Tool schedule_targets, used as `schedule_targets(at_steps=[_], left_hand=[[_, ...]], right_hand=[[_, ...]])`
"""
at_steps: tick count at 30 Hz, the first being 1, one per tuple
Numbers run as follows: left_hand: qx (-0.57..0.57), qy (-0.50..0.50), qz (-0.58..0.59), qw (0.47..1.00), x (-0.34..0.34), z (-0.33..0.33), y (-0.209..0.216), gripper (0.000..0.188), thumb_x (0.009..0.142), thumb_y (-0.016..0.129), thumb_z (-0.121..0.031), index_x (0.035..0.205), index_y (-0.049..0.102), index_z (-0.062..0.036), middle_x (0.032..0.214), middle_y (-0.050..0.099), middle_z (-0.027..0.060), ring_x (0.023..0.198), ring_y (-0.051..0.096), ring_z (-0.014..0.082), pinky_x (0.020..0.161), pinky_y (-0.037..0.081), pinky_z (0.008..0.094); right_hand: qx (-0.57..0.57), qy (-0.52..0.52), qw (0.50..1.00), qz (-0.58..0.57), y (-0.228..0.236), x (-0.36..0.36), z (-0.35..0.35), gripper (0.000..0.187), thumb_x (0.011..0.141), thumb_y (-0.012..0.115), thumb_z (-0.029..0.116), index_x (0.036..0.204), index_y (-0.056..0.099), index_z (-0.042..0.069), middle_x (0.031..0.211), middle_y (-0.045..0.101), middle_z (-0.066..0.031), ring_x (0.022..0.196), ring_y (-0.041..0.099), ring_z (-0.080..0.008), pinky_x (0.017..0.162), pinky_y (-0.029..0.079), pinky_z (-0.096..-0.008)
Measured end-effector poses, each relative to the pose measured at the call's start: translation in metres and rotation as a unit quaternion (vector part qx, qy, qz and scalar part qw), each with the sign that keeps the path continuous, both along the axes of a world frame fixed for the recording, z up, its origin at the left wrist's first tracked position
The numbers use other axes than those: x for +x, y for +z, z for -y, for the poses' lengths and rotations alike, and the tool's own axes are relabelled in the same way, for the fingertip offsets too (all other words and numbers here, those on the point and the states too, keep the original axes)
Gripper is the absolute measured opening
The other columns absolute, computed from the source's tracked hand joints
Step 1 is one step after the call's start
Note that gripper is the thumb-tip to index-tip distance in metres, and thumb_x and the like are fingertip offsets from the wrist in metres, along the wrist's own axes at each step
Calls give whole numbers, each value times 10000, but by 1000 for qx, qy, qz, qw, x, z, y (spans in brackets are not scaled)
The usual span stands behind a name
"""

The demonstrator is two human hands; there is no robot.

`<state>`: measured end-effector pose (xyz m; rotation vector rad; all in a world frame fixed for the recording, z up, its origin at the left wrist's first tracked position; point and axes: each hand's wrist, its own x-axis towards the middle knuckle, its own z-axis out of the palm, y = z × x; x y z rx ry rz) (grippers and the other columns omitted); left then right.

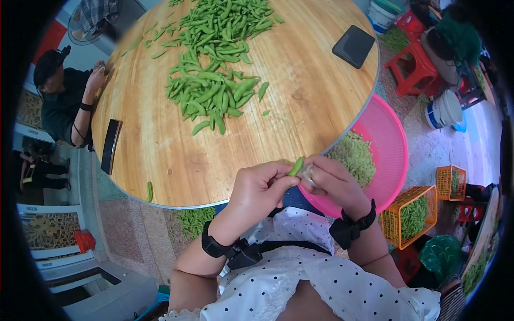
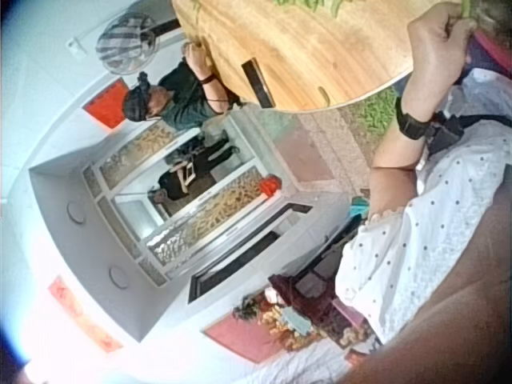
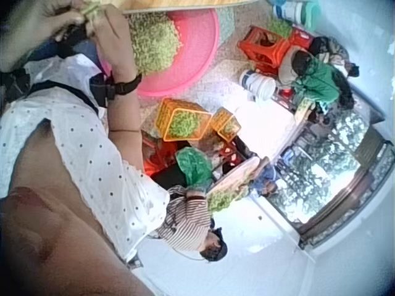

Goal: Shelling or peeling green bean pods and placing the seeds into a pink basin.

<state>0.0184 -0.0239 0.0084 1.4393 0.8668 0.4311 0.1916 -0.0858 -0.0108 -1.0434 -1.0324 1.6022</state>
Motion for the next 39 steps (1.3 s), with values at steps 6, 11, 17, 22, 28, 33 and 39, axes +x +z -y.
schedule_targets(at_steps=[6,11,17,22,28,33,39], left_hand=[[236,22,-12,972,6,5,-12,137,766,642,-46,884,623,20,647,594,42,516,513,68,460,413,213],[310,20,-33,950,8,6,-13,155,729,667,-50,862,622,15,671,605,118,574,585,151,522,458,251],[336,4,-15,942,10,4,-12,139,735,659,-45,854,619,13,676,607,122,570,600,164,513,465,253],[279,3,-8,960,11,7,-11,106,779,625,-43,863,609,19,619,576,69,458,548,101,409,413,221],[140,33,74,987,19,15,-17,93,834,555,-36,890,575,34,631,552,47,426,487,64,379,361,191],[-127,56,154,978,27,17,-12,149,887,486,-103,907,553,29,648,533,56,401,416,56,371,302,170],[-238,10,151,959,36,17,-13,192,904,470,-166,899,558,5,633,535,27,424,409,37,389,310,168]], right_hand=[[34,-10,999,-1,-6,-2,2,222,931,402,230,905,476,23,692,427,16,627,387,-60,562,345,-201],[18,-18,1000,7,-5,-3,3,204,925,407,209,897,479,21,698,431,11,627,389,-65,569,349,-207],[6,-28,1000,14,-6,-2,5,200,913,425,210,876,482,22,680,436,16,612,397,-61,556,350,-205],[28,-55,996,61,-7,-4,5,172,897,458,192,858,488,27,665,441,20,601,403,-53,542,348,-200],[21,-103,994,12,-13,-4,10,136,885,480,164,876,492,29,674,452,21,604,403,-46,545,344,-191],[71,-128,989,10,-9,2,21,132,885,477,161,892,489,29,683,454,25,616,408,-45,552,343,-189],[74,-118,987,79,-7,19,36,135,858,522,162,878,517,29,660,460,15,605,426,-63,541,362,-214]])
